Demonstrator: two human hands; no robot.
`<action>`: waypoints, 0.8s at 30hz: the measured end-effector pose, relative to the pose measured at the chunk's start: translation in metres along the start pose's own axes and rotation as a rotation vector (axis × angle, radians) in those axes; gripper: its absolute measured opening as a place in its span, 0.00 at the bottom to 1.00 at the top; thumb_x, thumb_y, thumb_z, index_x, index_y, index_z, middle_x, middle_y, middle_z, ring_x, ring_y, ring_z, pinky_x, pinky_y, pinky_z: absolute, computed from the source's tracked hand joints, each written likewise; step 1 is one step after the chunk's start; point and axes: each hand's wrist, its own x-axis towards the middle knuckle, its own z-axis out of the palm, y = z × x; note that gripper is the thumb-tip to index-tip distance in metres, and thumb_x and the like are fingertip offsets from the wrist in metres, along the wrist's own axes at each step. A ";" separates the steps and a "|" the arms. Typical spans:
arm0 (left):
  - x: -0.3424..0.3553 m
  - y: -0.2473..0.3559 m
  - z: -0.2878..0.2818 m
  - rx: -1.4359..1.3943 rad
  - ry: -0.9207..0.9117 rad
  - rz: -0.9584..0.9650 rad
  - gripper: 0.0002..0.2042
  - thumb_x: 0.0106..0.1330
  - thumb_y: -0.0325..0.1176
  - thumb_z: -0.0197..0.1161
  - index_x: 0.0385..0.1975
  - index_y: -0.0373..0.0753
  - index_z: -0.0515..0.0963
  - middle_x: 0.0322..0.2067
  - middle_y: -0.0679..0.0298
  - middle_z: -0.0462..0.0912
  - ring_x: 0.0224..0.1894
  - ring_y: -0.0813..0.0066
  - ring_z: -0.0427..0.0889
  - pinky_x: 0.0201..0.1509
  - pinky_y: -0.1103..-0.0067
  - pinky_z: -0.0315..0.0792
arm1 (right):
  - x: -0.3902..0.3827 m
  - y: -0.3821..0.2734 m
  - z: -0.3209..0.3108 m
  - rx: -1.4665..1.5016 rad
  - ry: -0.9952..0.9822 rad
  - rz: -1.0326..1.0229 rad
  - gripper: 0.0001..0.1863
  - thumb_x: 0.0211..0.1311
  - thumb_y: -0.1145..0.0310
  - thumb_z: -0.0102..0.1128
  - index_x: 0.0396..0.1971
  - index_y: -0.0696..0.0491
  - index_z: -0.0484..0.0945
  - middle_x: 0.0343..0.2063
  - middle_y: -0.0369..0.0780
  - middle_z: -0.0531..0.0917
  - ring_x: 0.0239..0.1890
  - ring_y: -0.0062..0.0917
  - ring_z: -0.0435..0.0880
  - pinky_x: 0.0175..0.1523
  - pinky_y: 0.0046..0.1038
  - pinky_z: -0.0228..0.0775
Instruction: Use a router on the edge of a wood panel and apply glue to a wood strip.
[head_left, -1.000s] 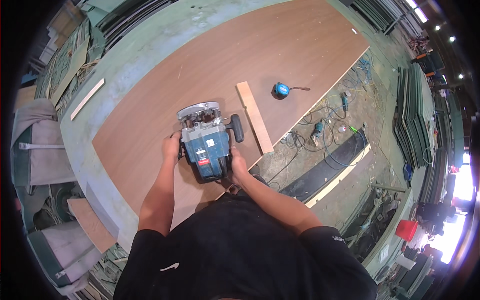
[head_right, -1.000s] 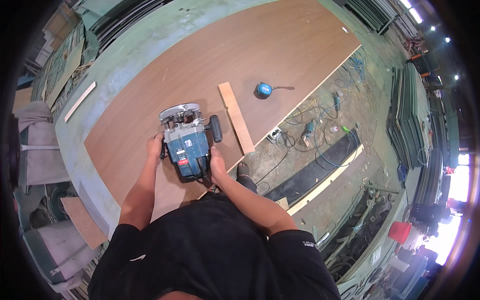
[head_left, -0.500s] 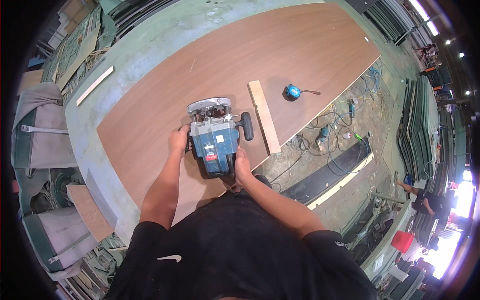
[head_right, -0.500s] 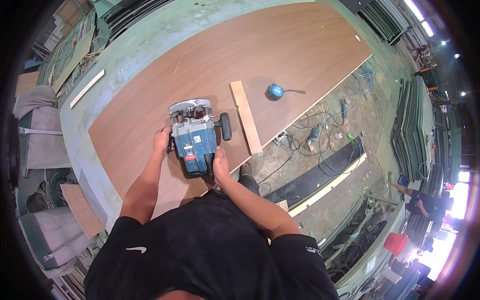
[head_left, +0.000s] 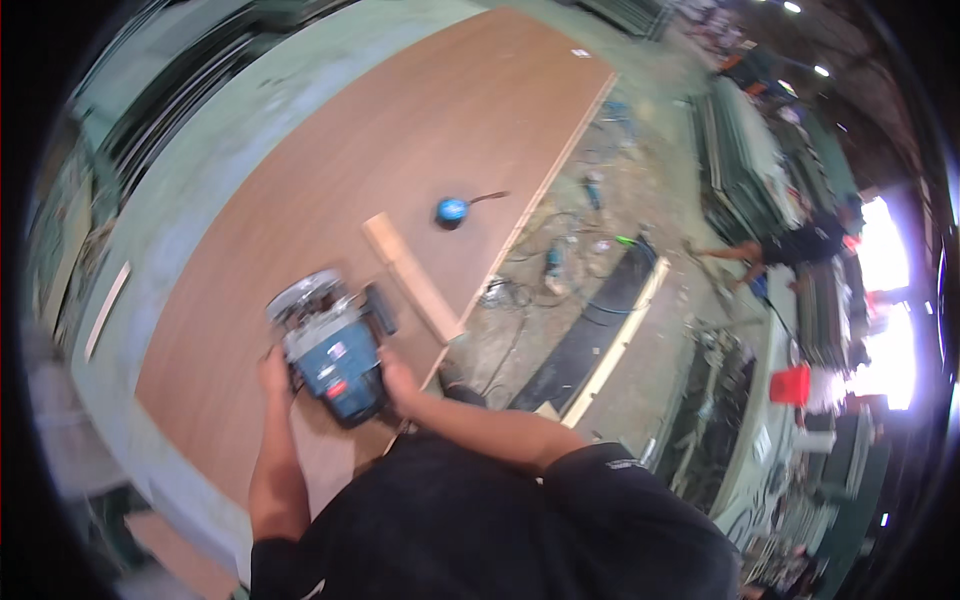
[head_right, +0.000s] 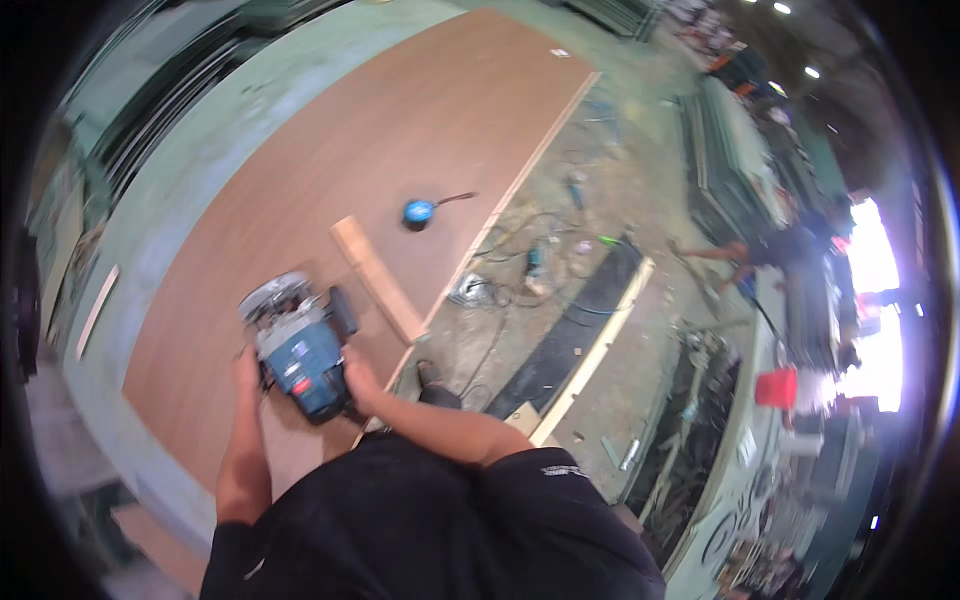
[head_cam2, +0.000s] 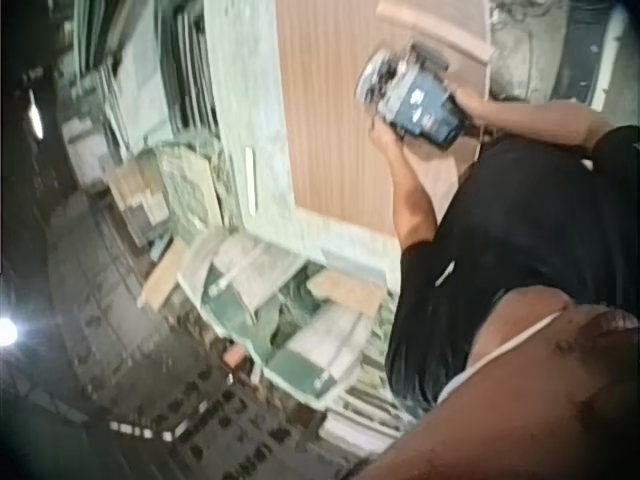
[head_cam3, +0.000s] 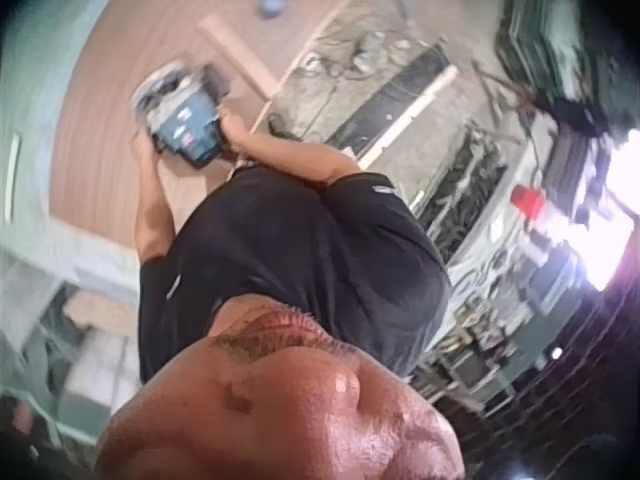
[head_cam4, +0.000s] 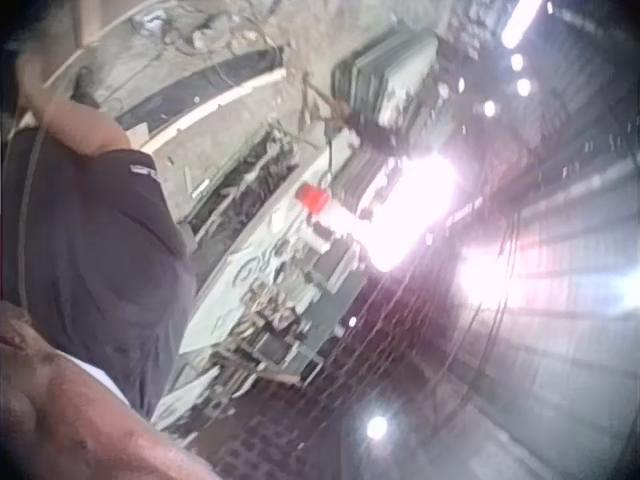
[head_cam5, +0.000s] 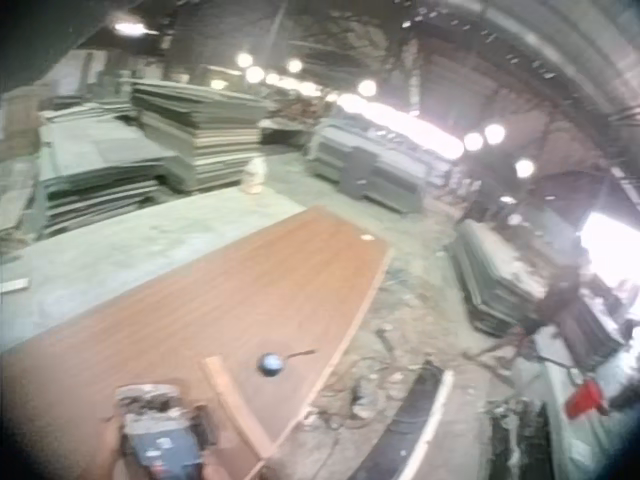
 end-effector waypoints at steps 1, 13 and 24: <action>0.005 -0.003 0.002 -0.049 -0.013 -0.043 0.17 0.67 0.44 0.59 0.24 0.37 0.79 0.18 0.66 0.75 0.16 0.76 0.72 0.17 0.74 0.65 | 0.000 0.001 0.000 0.046 -0.001 0.069 0.28 0.77 0.45 0.43 0.52 0.56 0.77 0.50 0.44 0.78 0.53 0.30 0.73 0.65 0.35 0.62; 0.009 -0.004 0.002 0.022 -0.047 -0.072 0.17 0.70 0.45 0.56 0.28 0.35 0.79 0.15 0.62 0.74 0.10 0.72 0.72 0.11 0.74 0.64 | 0.011 0.004 -0.004 0.005 -0.140 0.000 0.25 0.80 0.48 0.39 0.50 0.56 0.74 0.44 0.45 0.77 0.51 0.32 0.75 0.61 0.33 0.63; 0.021 -0.018 0.002 -0.181 -0.149 -0.033 0.18 0.69 0.45 0.60 0.30 0.35 0.83 0.24 0.66 0.81 0.27 0.76 0.80 0.32 0.71 0.74 | 0.010 -0.004 -0.002 -0.481 -0.021 -0.166 0.26 0.80 0.55 0.37 0.60 0.59 0.74 0.62 0.56 0.75 0.66 0.49 0.72 0.71 0.43 0.61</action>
